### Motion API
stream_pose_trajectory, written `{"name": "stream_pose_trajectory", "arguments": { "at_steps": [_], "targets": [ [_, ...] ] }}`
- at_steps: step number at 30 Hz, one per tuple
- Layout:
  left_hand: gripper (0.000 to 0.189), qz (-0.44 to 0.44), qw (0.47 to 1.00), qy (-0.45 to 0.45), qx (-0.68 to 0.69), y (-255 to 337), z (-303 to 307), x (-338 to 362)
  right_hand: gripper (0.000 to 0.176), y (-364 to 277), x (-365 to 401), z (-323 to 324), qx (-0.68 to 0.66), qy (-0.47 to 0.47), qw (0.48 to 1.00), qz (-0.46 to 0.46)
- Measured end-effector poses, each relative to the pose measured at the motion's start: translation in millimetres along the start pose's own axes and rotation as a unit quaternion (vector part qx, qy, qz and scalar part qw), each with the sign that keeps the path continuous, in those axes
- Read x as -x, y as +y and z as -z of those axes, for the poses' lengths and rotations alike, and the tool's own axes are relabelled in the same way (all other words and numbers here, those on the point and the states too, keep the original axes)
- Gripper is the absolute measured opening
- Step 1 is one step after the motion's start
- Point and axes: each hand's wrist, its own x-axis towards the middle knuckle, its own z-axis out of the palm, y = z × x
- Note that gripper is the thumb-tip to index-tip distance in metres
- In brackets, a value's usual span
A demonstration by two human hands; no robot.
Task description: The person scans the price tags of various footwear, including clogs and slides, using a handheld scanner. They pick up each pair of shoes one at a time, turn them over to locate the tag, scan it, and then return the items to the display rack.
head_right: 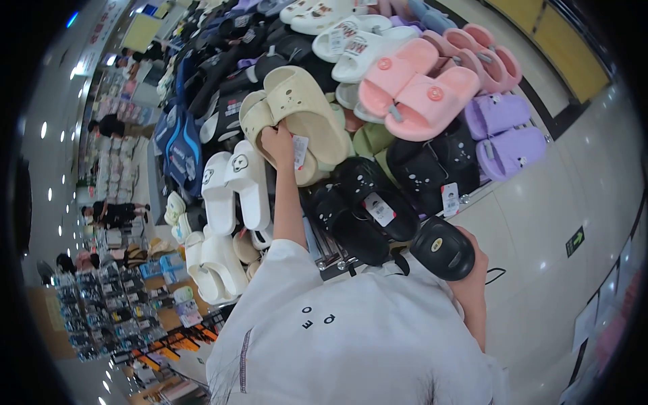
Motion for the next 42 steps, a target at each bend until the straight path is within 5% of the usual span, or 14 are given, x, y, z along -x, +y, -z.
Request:
{"name": "stream_pose_trajectory", "arguments": {
  "at_steps": [8,14,18,22,24,25,27,32,34,36,38,42],
  "targets": [
    [0.035,-0.004,0.985,-0.08,-0.151,-15.0,-53.6,-3.8,0.051,10.4,17.4,8.1,0.02,0.067,0.997,-0.036],
    [0.036,-0.048,0.99,-0.13,-0.04,-16.7,-55.4,12.0,0.052,24.8,28.1,4.9,0.041,0.092,0.994,-0.043],
    [0.026,0.048,0.989,-0.087,0.106,18.3,-41.4,54.9,0.052,31.4,36.1,6.6,0.035,0.098,0.991,-0.082],
    [0.018,0.013,0.946,-0.237,0.221,47.0,-45.5,59.0,0.051,32.3,23.5,17.6,0.031,0.089,0.994,-0.058],
    [0.019,-0.188,0.928,-0.243,0.213,94.6,-42.6,51.8,0.051,34.6,11.6,27.4,0.031,0.075,0.996,-0.047],
    [0.019,-0.182,0.93,-0.24,0.211,111.8,-46.2,47.5,0.051,35.6,5.1,32.2,0.015,0.063,0.997,-0.049],
    [0.022,-0.354,0.884,-0.263,0.154,140.1,-59.0,35.0,0.051,41.0,-9.9,44.2,0.0,0.042,0.998,-0.047],
    [0.032,-0.362,0.863,-0.341,0.093,185.6,-118.9,28.9,0.05,51.7,-66.9,95.9,-0.021,-0.017,0.999,-0.041],
    [0.038,-0.36,0.825,-0.407,-0.154,199.3,-143.9,27.7,0.05,56.3,-94.1,123.4,0.009,-0.041,0.999,0.003],
    [0.037,-0.382,0.803,-0.389,-0.241,217.0,-161.4,30.3,0.051,62.5,-120.7,150.4,0.004,-0.045,0.999,0.008],
    [0.03,-0.305,0.685,-0.469,-0.467,232.8,-173.4,35.3,0.051,69.1,-145.2,173.9,0.003,-0.052,0.999,0.009],
    [0.026,-0.261,0.66,-0.469,-0.525,219.2,-190.5,41.4,0.052,80.6,-186.6,206.8,0.012,-0.026,0.999,0.028]
  ]
}}
